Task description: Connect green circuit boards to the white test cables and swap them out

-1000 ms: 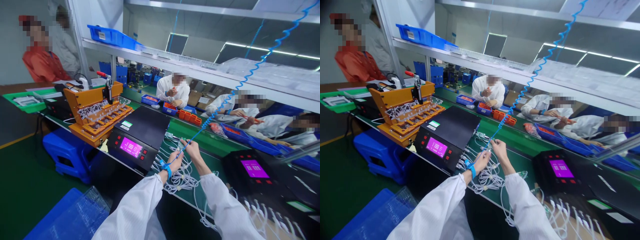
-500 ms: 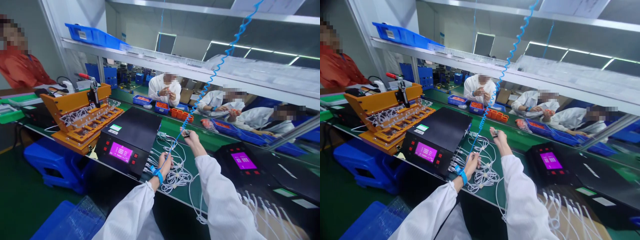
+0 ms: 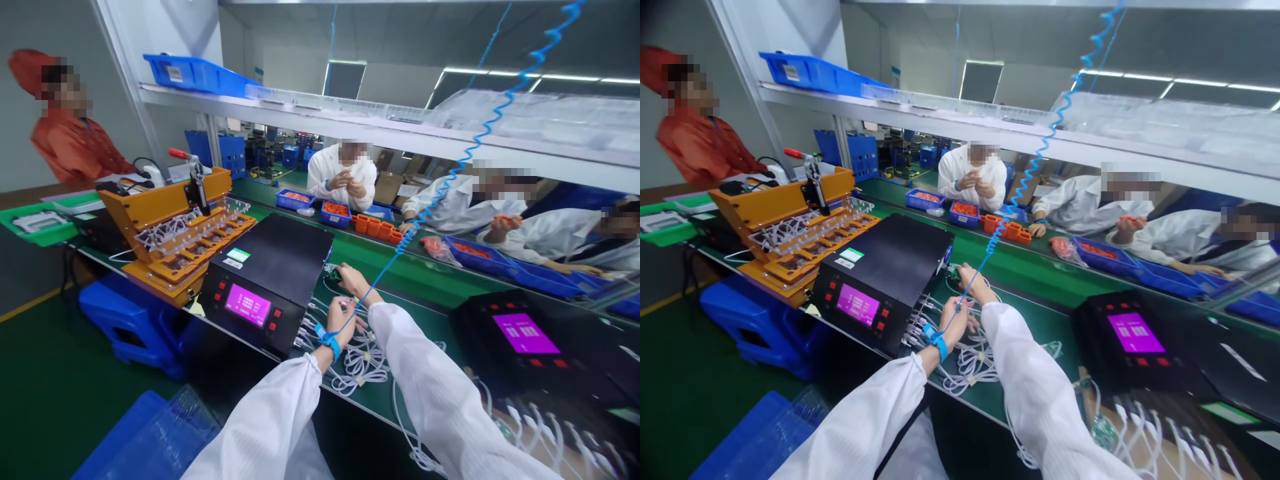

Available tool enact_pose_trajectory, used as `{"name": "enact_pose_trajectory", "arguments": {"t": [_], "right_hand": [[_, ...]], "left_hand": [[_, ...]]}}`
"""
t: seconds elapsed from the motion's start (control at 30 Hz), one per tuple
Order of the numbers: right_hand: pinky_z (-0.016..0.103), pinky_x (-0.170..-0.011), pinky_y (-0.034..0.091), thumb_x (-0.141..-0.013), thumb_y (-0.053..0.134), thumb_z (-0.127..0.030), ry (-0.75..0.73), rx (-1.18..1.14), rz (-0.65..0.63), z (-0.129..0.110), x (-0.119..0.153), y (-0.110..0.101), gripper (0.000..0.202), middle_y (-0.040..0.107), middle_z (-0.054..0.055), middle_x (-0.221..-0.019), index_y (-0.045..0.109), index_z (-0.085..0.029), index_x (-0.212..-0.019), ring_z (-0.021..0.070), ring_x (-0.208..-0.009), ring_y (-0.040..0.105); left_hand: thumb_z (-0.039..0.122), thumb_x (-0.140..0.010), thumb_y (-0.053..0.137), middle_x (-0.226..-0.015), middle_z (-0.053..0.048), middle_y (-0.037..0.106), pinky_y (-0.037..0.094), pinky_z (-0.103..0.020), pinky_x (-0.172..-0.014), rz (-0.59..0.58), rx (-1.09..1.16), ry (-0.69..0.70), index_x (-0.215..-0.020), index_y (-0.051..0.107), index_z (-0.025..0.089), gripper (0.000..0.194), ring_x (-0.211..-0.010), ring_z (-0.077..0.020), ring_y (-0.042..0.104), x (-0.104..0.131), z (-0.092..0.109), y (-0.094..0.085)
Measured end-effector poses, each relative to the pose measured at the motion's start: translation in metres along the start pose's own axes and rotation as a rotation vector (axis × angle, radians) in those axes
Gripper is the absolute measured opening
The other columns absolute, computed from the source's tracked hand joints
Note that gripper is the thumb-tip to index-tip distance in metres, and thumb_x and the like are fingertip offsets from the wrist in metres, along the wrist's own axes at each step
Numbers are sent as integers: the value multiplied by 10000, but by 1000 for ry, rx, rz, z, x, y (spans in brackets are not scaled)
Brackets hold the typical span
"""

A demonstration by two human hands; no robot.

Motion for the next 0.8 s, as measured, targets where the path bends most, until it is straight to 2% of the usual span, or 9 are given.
{"name": "enact_pose_trajectory", "arguments": {"t": [0.13, 0.27, 0.4, 0.5, 0.6, 0.8], "right_hand": [[283, -837, 490, -771, 592, 5, -105, 190, -19, -15, 9, 1, 360, 698, 144, -1159, 684, -166, -1074, 256, -1041, 684], [291, -835, 496, -776, 533, -8, -208, 245, 56, -19, 33, -29, 483, 660, 143, -1246, 648, -171, -1216, 244, -1040, 672], [303, -866, 513, -738, 501, -25, -293, 207, 127, -17, 71, -61, 525, 653, 115, -1246, 657, -199, -1208, 239, -1072, 661], [321, -854, 528, -716, 497, -52, -371, 98, 212, -23, 103, -75, 524, 663, 103, -1186, 665, -207, -1187, 243, -1030, 672], [319, -826, 535, -739, 506, -83, -398, 88, 262, -28, 124, -76, 496, 657, 98, -1180, 659, -219, -1191, 242, -998, 677], [292, -722, 499, -753, 507, -71, -390, 339, 324, -22, 126, -76, 468, 678, 106, -1076, 663, -201, -1174, 235, -874, 668]], "left_hand": [[220, -952, 569, -894, -17, 681, 473, -209, -405, 6, 53, -1, -1023, 423, 206, 163, -447, -98, 629, 0, 5, 1], [340, -1029, 471, -746, 23, 632, 511, -211, -430, -3, 94, -17, -1100, 359, 212, 184, -467, -120, 639, -1, 11, 1], [393, -1067, 328, -676, 35, 617, 516, -230, -404, -27, 98, 1, -1231, 311, 207, 249, -422, -139, 611, -2, 15, 6], [477, -1055, 330, -661, 20, 611, 495, -218, -380, -62, 73, 48, -1076, 429, 197, 298, -400, -128, 591, -1, 18, 14], [600, -1018, 356, -642, 28, 588, 465, -200, -364, -79, 43, 103, -925, 454, 207, 416, -383, -110, 566, 3, 20, 17], [743, -935, 401, -617, 30, 578, 423, -194, -349, -93, -27, 158, -832, 465, 215, 542, -388, -110, 560, 12, 22, 12]]}}
Point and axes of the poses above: each hand's wrist, its own x-axis away from the middle knuckle, its own y-axis out of the palm, z = x × y, the point moved 8 cm from there along -x, towards the middle knuckle
